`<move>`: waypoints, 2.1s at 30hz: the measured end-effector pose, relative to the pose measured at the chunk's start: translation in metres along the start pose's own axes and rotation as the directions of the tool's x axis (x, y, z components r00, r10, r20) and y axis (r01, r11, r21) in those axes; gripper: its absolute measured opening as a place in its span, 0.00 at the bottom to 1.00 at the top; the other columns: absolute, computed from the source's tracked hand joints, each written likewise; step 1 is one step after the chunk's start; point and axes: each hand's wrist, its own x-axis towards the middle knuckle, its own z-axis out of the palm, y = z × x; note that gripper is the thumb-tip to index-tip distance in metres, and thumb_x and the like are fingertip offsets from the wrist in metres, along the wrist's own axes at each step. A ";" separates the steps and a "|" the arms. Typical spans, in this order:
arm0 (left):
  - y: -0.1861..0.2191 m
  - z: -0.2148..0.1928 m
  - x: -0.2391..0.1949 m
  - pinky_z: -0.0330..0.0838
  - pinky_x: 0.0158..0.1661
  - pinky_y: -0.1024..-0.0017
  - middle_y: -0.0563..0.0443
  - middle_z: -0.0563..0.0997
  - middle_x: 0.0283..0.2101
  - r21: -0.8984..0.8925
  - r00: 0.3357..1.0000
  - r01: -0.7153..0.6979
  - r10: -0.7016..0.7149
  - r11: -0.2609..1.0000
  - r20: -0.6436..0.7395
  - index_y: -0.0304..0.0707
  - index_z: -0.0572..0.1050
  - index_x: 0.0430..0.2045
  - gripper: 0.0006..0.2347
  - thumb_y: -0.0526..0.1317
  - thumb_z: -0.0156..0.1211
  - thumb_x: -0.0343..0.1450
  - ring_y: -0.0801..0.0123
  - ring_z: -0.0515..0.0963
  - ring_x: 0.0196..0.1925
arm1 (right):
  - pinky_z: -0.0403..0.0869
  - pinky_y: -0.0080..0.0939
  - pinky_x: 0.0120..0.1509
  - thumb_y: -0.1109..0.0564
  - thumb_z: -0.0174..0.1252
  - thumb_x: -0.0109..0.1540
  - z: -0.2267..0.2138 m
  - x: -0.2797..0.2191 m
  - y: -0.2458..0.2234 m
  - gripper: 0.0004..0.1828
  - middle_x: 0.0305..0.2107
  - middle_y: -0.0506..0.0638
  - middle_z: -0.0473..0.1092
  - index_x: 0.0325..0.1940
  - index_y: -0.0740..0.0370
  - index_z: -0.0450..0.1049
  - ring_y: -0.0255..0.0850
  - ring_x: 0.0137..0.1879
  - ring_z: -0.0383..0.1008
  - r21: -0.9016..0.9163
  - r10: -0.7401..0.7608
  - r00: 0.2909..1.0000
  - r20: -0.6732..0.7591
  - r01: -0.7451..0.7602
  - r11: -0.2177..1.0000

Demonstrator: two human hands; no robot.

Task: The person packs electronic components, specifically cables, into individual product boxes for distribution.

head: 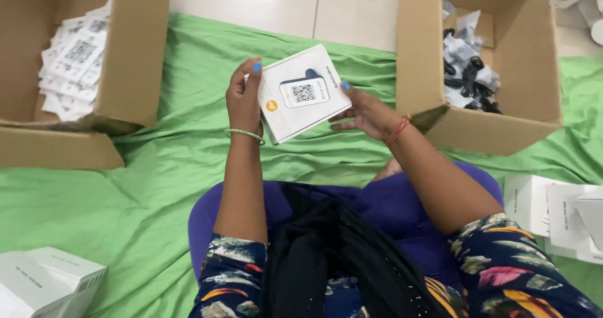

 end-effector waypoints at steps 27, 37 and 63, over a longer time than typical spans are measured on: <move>-0.193 -0.022 0.009 0.27 0.79 0.48 0.35 0.41 0.82 0.847 0.921 -0.381 0.235 0.370 0.311 0.56 0.79 0.60 0.15 0.42 0.61 0.77 0.43 0.44 0.84 | 0.77 0.49 0.54 0.31 0.63 0.55 -0.040 0.102 0.104 0.44 0.52 0.58 0.74 0.62 0.66 0.68 0.47 0.54 0.76 -0.059 0.258 0.870 -0.419 -0.310 0.949; -0.125 0.017 -0.005 0.26 0.68 0.32 0.37 0.48 0.75 0.653 0.762 -0.648 0.320 0.392 0.563 0.41 0.58 0.70 0.50 0.67 0.66 0.55 0.32 0.35 0.75 | 0.77 0.43 0.51 0.49 0.61 0.63 -0.050 0.094 0.058 0.23 0.41 0.56 0.77 0.51 0.73 0.74 0.43 0.44 0.79 0.148 -0.195 0.895 -0.401 0.273 0.951; -0.118 0.007 0.016 0.69 0.64 0.69 0.49 0.78 0.56 0.366 0.953 -0.283 0.217 0.886 0.211 0.35 0.77 0.52 0.10 0.28 0.55 0.78 0.65 0.76 0.61 | 0.67 0.52 0.72 0.50 0.54 0.63 -0.008 0.065 0.075 0.23 0.61 0.58 0.69 0.63 0.55 0.72 0.53 0.69 0.67 -0.911 -0.063 0.932 0.356 0.332 -0.245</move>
